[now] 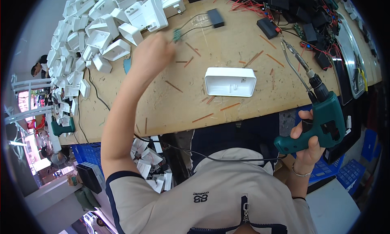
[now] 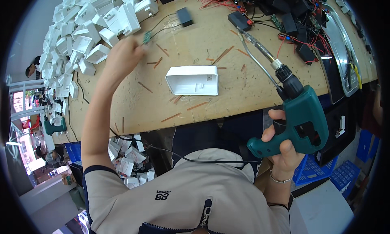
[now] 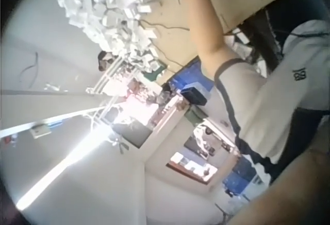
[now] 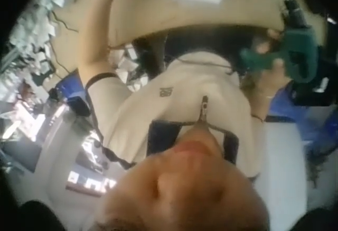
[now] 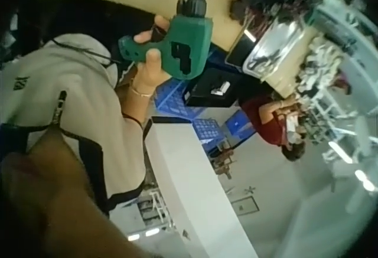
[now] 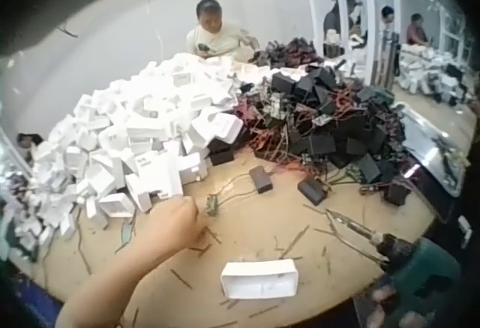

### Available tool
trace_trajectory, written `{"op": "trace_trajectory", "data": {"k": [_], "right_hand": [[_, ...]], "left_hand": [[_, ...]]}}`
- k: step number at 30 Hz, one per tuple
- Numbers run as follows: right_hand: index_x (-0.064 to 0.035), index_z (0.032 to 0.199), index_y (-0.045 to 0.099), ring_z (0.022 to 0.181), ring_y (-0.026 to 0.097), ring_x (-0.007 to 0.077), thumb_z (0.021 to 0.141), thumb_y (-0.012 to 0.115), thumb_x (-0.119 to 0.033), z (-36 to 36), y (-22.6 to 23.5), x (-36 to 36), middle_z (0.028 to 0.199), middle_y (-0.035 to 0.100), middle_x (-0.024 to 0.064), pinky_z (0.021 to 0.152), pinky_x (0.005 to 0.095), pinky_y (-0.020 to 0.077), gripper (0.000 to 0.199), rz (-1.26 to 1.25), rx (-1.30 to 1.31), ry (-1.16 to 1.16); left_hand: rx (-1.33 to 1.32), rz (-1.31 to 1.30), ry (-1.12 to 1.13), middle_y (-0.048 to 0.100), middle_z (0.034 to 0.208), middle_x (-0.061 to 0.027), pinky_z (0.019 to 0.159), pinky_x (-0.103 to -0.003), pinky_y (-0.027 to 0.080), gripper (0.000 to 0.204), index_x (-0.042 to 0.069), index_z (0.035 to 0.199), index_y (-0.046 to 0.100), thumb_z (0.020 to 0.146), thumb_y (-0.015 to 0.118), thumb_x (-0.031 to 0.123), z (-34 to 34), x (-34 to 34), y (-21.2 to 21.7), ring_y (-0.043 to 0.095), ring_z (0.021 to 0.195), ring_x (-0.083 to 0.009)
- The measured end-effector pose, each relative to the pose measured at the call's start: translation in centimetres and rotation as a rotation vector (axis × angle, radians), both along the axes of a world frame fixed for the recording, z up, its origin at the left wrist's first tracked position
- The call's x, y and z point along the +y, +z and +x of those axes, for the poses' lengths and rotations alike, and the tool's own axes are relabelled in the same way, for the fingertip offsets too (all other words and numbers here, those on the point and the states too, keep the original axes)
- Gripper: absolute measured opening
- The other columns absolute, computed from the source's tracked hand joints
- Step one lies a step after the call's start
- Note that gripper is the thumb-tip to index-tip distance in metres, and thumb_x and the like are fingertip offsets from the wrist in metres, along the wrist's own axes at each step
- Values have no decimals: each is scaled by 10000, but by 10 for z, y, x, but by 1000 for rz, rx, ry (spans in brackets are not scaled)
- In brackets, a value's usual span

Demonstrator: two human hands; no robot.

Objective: Soldering electronic components and wires into white plastic housings at a workbench.

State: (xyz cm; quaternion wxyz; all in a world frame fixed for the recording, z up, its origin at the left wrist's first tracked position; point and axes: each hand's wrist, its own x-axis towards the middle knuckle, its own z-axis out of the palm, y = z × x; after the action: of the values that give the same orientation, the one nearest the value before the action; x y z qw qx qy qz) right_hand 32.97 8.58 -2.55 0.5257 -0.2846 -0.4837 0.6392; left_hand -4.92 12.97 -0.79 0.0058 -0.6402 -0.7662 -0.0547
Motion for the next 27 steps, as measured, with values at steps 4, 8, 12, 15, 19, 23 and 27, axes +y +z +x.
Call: {"op": "trace_trajectory", "data": {"k": [4, 8, 12, 15, 19, 23, 27], "right_hand": [[65, 1227, 316, 698, 540, 145, 789, 609, -280, 3, -5, 4, 1142, 482, 211, 586, 241, 465, 630, -23, 17, 19], [63, 1233, 310, 713, 516, 133, 792, 604, -295, 2, -8, 8, 1169, 462, 209, 576, 226, 440, 641, 9, 22, 49], [61, 1243, 291, 713, 504, 128, 796, 597, -307, 1, -12, 12, 1193, 440, 211, 593, 233, 438, 654, 10, 61, 106], [60, 1244, 282, 704, 498, 126, 802, 586, -322, 1, -14, 12, 1192, 441, 208, 595, 239, 433, 658, 9, 85, 131], [61, 1244, 272, 696, 492, 123, 810, 574, -325, -7, -13, 7, 1203, 429, 206, 591, 239, 428, 655, -37, 178, 204], [63, 1244, 267, 694, 488, 124, 810, 574, -327, -18, -10, 2, 1204, 426, 201, 589, 237, 423, 660, -57, 213, 232], [52, 1252, 265, 697, 480, 124, 813, 571, -320, -29, -14, 1, 1235, 388, 204, 602, 235, 431, 652, -136, 235, 220]], "left_hand": [[-252, -152, 264, 552, 623, -134, 556, -326, 422, 185, -16, 796, 538, 745, 528, 162, -6, -61, 24, 552, 602, -234], [-712, -246, 317, 542, 602, -84, 545, -279, 419, 165, -20, 838, 543, 771, 537, 131, 16, -105, 23, 523, 584, -126], [-1189, -352, 124, 574, 678, -71, 562, -246, 425, 175, -19, 936, 557, 830, 512, 113, 48, -109, 21, 511, 586, -90], [-758, -190, -181, 559, 813, -68, 595, -283, 434, 210, 32, 921, 586, 713, 581, 52, 39, -102, 18, 542, 683, -171], [-235, 19, -629, 530, 910, -45, 701, -322, 404, 235, 94, 828, 620, 594, 640, 109, 42, -100, 15, 515, 849, -215], [-169, 90, -802, 537, 904, -18, 762, -302, 368, 116, 82, 705, 607, 629, 601, 169, 48, -91, 4, 493, 884, -165], [-82, 86, -909, 535, 866, -18, 780, -308, 370, 84, 68, 671, 548, 676, 558, 151, 46, -89, -2, 494, 860, -162]]}}
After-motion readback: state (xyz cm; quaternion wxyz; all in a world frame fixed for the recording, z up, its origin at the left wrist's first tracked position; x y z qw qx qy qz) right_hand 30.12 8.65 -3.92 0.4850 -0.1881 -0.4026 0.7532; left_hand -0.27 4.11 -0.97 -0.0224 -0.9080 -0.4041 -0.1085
